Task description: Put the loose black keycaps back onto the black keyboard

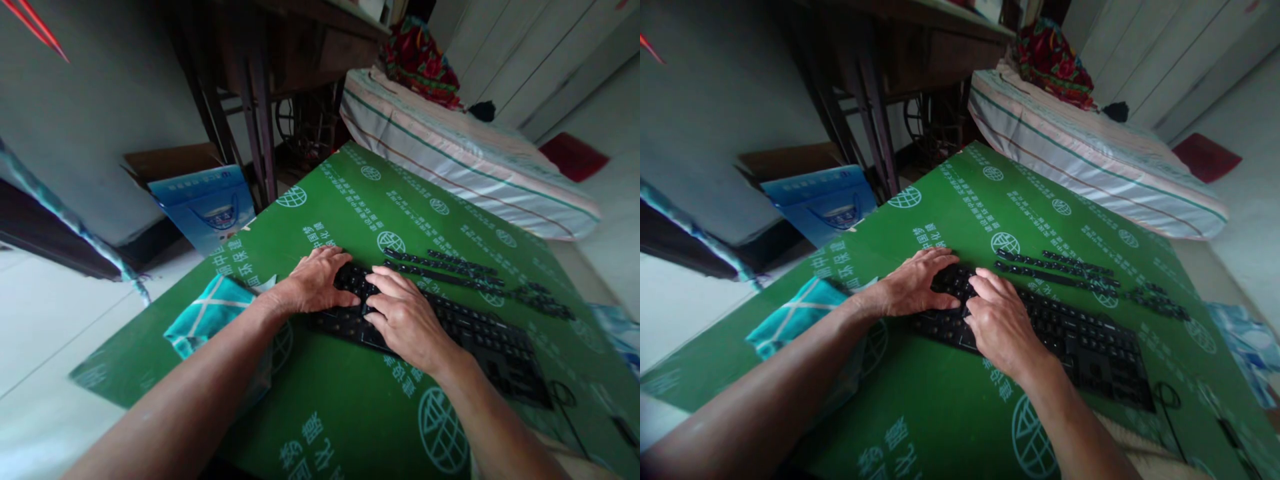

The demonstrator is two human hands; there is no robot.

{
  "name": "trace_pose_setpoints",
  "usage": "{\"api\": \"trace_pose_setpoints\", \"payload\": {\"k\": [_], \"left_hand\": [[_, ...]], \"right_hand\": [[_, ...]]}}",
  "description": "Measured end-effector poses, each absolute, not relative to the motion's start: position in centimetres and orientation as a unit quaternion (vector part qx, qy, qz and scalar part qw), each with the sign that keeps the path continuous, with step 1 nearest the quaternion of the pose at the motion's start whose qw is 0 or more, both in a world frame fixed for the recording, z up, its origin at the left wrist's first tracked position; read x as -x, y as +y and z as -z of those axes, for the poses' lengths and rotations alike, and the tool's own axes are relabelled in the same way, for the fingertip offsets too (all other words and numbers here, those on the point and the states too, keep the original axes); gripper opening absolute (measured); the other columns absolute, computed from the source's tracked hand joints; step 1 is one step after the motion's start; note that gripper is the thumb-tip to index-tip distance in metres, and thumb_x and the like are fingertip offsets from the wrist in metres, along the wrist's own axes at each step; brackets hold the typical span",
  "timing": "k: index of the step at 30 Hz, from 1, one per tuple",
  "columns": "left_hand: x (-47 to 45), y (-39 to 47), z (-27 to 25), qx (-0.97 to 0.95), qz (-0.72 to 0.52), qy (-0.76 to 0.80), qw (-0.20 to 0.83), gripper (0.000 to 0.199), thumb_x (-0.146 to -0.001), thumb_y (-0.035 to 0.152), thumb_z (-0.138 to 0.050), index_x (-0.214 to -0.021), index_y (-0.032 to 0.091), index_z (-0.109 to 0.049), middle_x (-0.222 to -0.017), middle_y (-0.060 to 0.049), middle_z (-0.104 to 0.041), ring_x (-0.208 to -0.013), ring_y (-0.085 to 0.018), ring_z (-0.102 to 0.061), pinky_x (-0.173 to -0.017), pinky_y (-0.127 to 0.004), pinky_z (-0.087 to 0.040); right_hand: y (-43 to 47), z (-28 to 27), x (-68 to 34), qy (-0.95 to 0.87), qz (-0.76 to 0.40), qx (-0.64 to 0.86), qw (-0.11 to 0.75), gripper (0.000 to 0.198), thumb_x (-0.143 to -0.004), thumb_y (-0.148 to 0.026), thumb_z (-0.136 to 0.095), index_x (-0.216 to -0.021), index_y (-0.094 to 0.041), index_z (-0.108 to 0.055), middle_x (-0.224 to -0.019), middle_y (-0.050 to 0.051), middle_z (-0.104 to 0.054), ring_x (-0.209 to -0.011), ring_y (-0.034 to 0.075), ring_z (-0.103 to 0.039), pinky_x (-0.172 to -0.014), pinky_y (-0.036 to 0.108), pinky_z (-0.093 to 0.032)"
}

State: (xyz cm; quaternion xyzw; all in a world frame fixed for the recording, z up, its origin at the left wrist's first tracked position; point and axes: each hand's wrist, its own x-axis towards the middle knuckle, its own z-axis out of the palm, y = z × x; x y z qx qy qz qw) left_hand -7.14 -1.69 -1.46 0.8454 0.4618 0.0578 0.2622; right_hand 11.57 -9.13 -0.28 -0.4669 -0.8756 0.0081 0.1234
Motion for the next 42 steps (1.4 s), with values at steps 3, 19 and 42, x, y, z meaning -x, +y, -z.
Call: {"api": "trace_pose_setpoints", "payload": {"k": [3, 19, 42], "left_hand": [[7.1, -1.7, 1.6, -0.844, -0.058, 0.464, 0.262, 0.086, -0.066, 0.058, -0.063, -0.136, 0.014, -0.041, -0.147, -0.015, -0.032, -0.136, -0.032, -0.024, -0.109, -0.046, -0.025], [5.7, -2.9, 1.3, -0.822, -0.059, 0.506, 0.255, 0.097, -0.059, 0.063, -0.066, -0.139, 0.016, -0.037, -0.151, -0.018, -0.021, -0.138, -0.038, -0.016, -0.108, -0.053, -0.023], [5.1, -3.0, 1.4, -0.812, -0.061, 0.521, 0.255, 0.096, -0.055, 0.062, -0.067, -0.137, 0.018, -0.04, -0.151, -0.016, -0.021, -0.137, -0.039, -0.019, -0.108, -0.052, -0.024]], "right_hand": [[-9.1, 0.1, -11.3, -0.877, -0.006, 0.468, 0.11, 0.004, -0.077, -0.012, -0.065, -0.078, -0.012, -0.068, -0.121, 0.014, -0.061, -0.127, 0.028, -0.043, -0.104, 0.044, -0.04], [-9.2, 0.5, -11.3, -0.859, -0.032, 0.486, 0.157, 0.008, -0.077, -0.012, -0.064, -0.072, -0.014, -0.07, -0.113, 0.014, -0.064, -0.122, 0.027, -0.048, -0.1, 0.046, -0.045], [-11.3, 3.8, -11.8, -0.841, 0.047, 0.459, 0.282, 0.019, -0.084, -0.008, -0.052, -0.095, -0.013, -0.067, -0.112, 0.013, -0.066, -0.124, 0.026, -0.048, -0.099, 0.046, -0.047]]}}
